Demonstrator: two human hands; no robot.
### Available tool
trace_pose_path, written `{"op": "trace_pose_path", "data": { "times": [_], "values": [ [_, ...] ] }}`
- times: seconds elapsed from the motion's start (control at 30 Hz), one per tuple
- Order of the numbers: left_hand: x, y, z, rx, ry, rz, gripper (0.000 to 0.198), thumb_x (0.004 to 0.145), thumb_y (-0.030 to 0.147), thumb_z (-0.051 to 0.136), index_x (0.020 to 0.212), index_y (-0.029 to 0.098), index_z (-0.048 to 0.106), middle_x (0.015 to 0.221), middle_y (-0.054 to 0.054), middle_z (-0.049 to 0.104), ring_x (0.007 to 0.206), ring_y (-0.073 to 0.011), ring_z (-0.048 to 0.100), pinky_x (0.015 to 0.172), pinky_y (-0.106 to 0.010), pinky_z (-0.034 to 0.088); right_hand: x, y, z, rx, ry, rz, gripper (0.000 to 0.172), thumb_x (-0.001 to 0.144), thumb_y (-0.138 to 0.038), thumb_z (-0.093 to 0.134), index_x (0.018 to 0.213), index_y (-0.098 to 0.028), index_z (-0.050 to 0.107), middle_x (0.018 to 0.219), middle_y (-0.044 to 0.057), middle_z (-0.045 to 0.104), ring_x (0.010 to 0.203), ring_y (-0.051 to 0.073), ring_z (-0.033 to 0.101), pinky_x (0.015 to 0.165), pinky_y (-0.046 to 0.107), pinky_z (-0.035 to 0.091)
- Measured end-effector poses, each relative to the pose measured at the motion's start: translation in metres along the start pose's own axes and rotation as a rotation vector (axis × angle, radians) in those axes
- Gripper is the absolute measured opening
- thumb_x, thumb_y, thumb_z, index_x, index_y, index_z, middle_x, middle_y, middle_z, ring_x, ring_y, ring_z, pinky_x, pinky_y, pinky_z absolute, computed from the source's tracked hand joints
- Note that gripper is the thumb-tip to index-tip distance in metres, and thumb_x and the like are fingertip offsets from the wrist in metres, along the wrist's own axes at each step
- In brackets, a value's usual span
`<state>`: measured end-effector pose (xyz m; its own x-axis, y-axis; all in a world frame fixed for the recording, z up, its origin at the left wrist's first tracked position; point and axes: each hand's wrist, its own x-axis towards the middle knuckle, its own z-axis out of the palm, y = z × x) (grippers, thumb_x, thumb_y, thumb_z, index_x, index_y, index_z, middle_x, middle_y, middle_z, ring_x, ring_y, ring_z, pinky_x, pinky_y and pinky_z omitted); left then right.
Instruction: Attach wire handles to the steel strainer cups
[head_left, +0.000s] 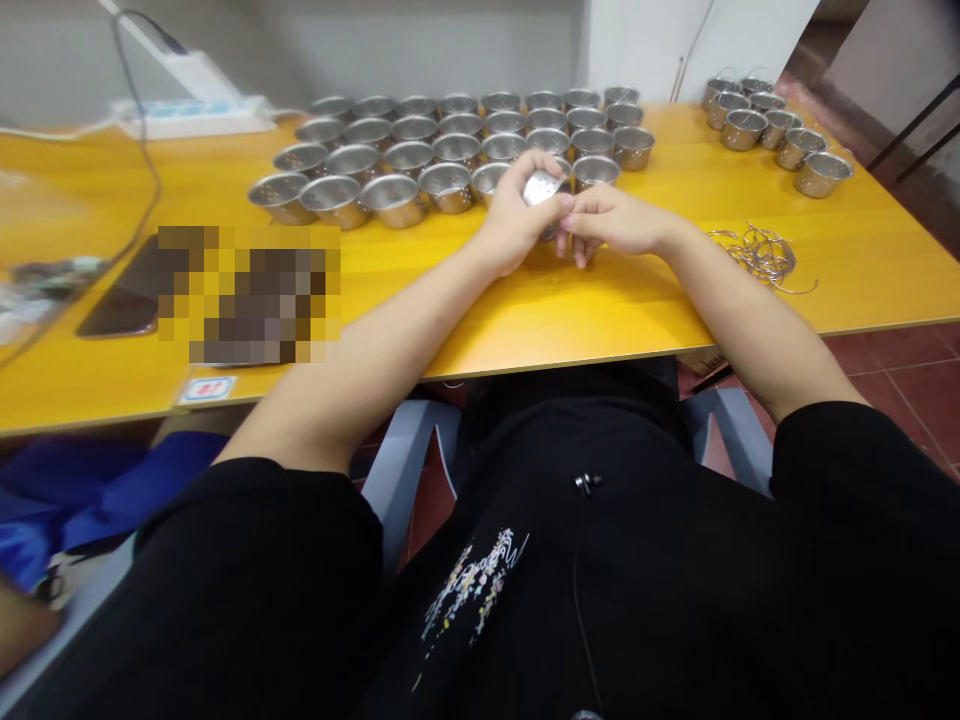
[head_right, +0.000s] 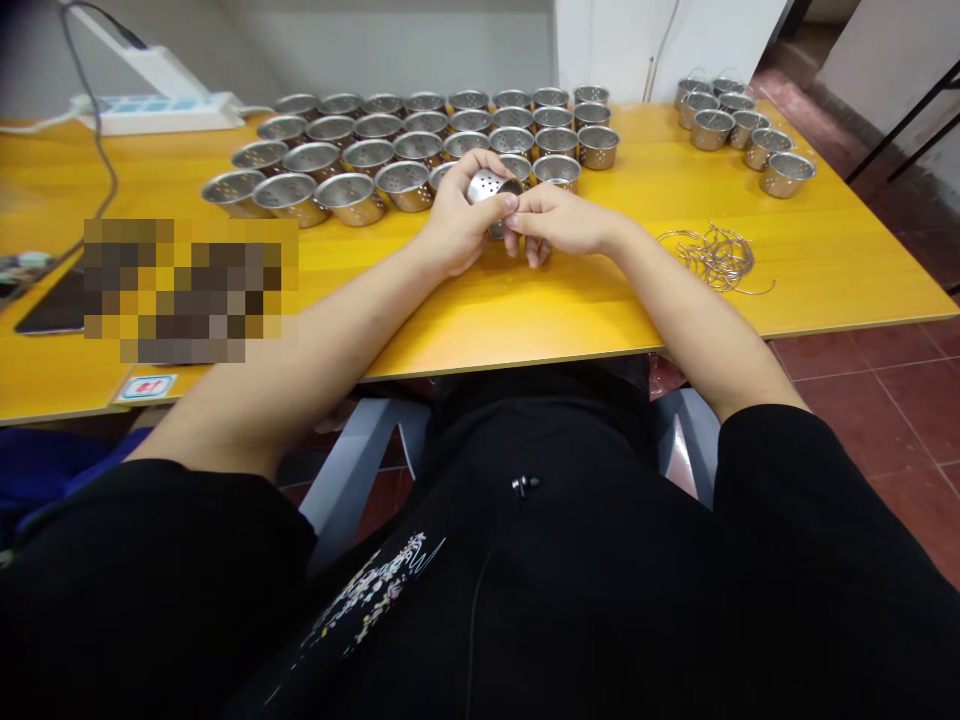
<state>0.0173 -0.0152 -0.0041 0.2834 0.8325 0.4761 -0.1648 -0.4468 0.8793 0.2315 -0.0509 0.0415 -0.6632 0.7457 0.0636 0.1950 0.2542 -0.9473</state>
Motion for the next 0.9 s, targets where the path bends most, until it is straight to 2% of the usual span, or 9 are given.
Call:
{"op": "trace_pose_path", "data": {
  "times": [0.17, 0.3, 0.47, 0.57, 0.7, 0.83, 0.9],
  "values": [
    [-0.003, 0.006, 0.001, 0.059, -0.066, -0.027, 0.076, 0.068, 0.09, 0.105, 0.105, 0.037, 0.065, 0.083, -0.002, 0.072, 0.127, -0.0377, 0.062, 0.099, -0.05, 0.045, 0.0, 0.002, -0.001, -0.006, -0.003, 0.005, 0.046, 0.13, -0.037, 0.096, 0.093, -0.012, 0.086, 0.075, 0.004, 0.079, 0.055, 0.014, 0.072, 0.064, 0.02, 0.065],
    [-0.002, 0.004, 0.002, 0.038, -0.037, -0.024, 0.08, 0.062, 0.09, 0.106, 0.105, 0.038, 0.064, 0.084, -0.001, 0.074, 0.12, -0.0363, 0.062, 0.095, -0.049, 0.04, 0.0, 0.003, -0.001, -0.003, -0.017, -0.01, 0.045, 0.13, -0.037, 0.097, 0.094, -0.012, 0.086, 0.073, 0.003, 0.079, 0.056, 0.014, 0.074, 0.066, 0.02, 0.066],
    [-0.001, 0.001, 0.001, 0.069, -0.072, -0.017, 0.081, 0.064, 0.092, 0.102, 0.107, 0.036, 0.062, 0.087, -0.003, 0.076, 0.117, -0.0355, 0.061, 0.092, -0.049, 0.037, -0.001, 0.003, 0.0, -0.001, -0.007, 0.0, 0.042, 0.129, -0.033, 0.098, 0.094, -0.013, 0.086, 0.073, 0.003, 0.078, 0.059, 0.015, 0.076, 0.07, 0.022, 0.069],
    [-0.004, 0.01, 0.001, 0.102, -0.07, -0.033, 0.081, 0.062, 0.094, 0.099, 0.113, 0.038, 0.069, 0.095, -0.004, 0.082, 0.128, -0.0396, 0.062, 0.096, -0.052, 0.042, -0.001, 0.004, -0.001, -0.01, 0.0, 0.015, 0.039, 0.128, -0.032, 0.098, 0.095, -0.013, 0.087, 0.075, 0.003, 0.079, 0.061, 0.016, 0.077, 0.067, 0.022, 0.069],
    [-0.01, 0.026, 0.001, 0.311, -0.185, -0.094, 0.087, 0.075, 0.105, 0.08, 0.138, 0.046, 0.077, 0.108, -0.002, 0.089, 0.147, -0.044, 0.061, 0.106, -0.061, 0.051, 0.0, 0.006, -0.003, -0.017, -0.005, 0.003, 0.041, 0.128, -0.036, 0.098, 0.095, -0.014, 0.088, 0.078, 0.005, 0.082, 0.062, 0.017, 0.078, 0.066, 0.023, 0.069],
    [-0.012, 0.025, -0.001, 0.339, -0.136, -0.131, 0.104, 0.073, 0.113, 0.079, 0.148, 0.042, 0.078, 0.116, -0.003, 0.092, 0.146, -0.0438, 0.071, 0.109, -0.065, 0.061, -0.001, 0.003, -0.001, -0.018, -0.005, 0.008, 0.042, 0.127, -0.038, 0.099, 0.094, -0.015, 0.086, 0.081, 0.006, 0.084, 0.061, 0.017, 0.078, 0.065, 0.023, 0.068],
    [-0.011, 0.02, -0.003, 0.328, -0.171, -0.135, 0.112, 0.076, 0.117, 0.077, 0.156, 0.039, 0.073, 0.115, -0.002, 0.092, 0.145, -0.0431, 0.074, 0.111, -0.067, 0.062, -0.002, 0.0, 0.001, -0.017, -0.001, 0.01, 0.042, 0.125, -0.039, 0.102, 0.095, -0.016, 0.084, 0.084, 0.006, 0.086, 0.062, 0.017, 0.078, 0.065, 0.023, 0.067]
  ]
}}
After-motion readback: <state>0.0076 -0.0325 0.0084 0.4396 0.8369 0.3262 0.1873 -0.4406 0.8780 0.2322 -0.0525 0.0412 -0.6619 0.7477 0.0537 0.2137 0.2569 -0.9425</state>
